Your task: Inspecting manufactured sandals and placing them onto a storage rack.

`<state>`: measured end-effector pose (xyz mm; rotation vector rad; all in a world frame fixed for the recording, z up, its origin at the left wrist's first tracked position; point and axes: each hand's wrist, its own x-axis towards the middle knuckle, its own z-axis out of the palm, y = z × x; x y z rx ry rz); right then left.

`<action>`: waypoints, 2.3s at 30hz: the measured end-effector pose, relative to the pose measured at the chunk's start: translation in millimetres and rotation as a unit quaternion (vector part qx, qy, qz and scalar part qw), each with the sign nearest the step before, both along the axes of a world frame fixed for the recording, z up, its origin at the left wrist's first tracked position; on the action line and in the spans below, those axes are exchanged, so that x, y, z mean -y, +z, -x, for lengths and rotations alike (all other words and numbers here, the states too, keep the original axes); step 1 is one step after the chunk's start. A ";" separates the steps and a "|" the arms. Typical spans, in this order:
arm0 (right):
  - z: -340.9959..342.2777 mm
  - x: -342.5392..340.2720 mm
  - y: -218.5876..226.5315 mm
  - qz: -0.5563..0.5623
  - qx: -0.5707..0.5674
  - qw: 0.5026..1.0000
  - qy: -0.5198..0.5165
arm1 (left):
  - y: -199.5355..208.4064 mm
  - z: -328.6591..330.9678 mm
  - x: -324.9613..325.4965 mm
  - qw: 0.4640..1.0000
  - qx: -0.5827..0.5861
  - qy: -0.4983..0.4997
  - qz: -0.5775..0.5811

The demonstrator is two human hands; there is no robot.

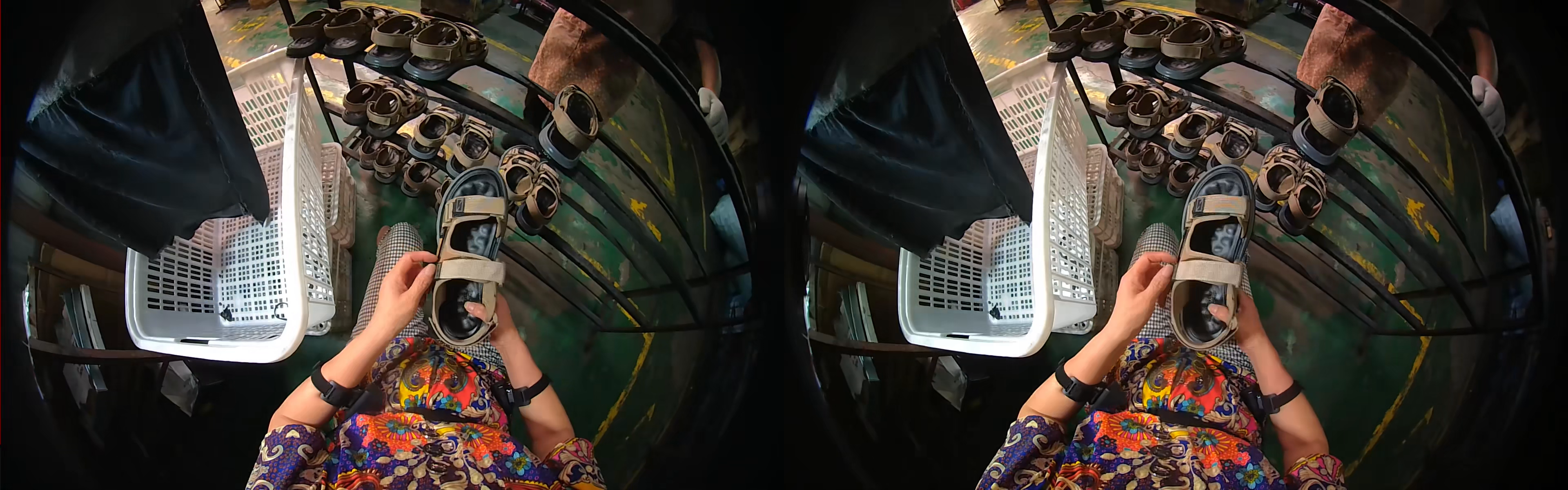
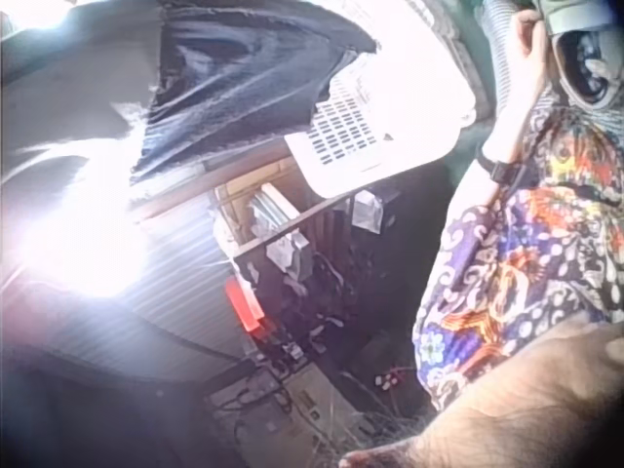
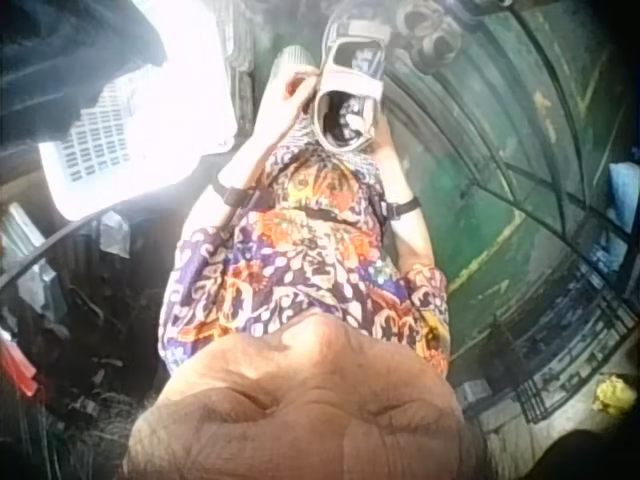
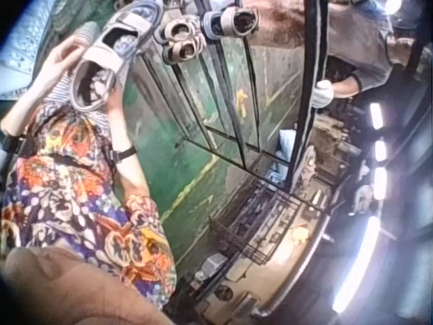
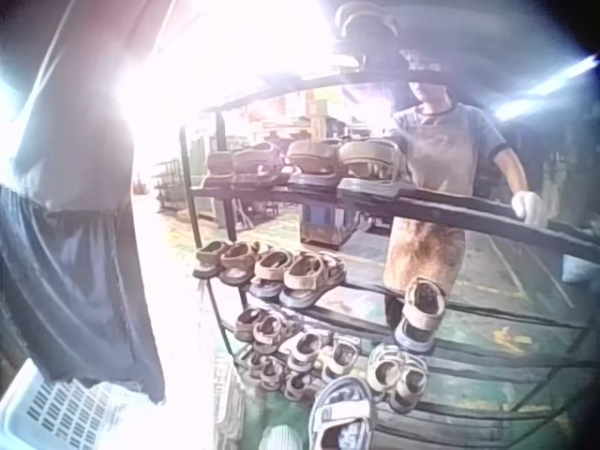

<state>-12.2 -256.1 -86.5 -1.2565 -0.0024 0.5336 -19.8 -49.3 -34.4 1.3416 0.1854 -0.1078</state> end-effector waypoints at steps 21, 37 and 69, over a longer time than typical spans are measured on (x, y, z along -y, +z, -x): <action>31.7 -54.5 115.8 0.304 0.587 0.738 0.131 | -63.9 8.7 2.1 0.740 0.002 -0.116 0.663; 27.5 -38.1 97.6 0.453 0.473 0.744 0.132 | -86.5 0.0 -5.5 0.948 0.011 -0.022 0.318; -125.6 385.1 573.9 -0.012 0.470 0.682 -0.560 | 111.8 0.9 119.1 0.703 0.209 -0.626 -0.265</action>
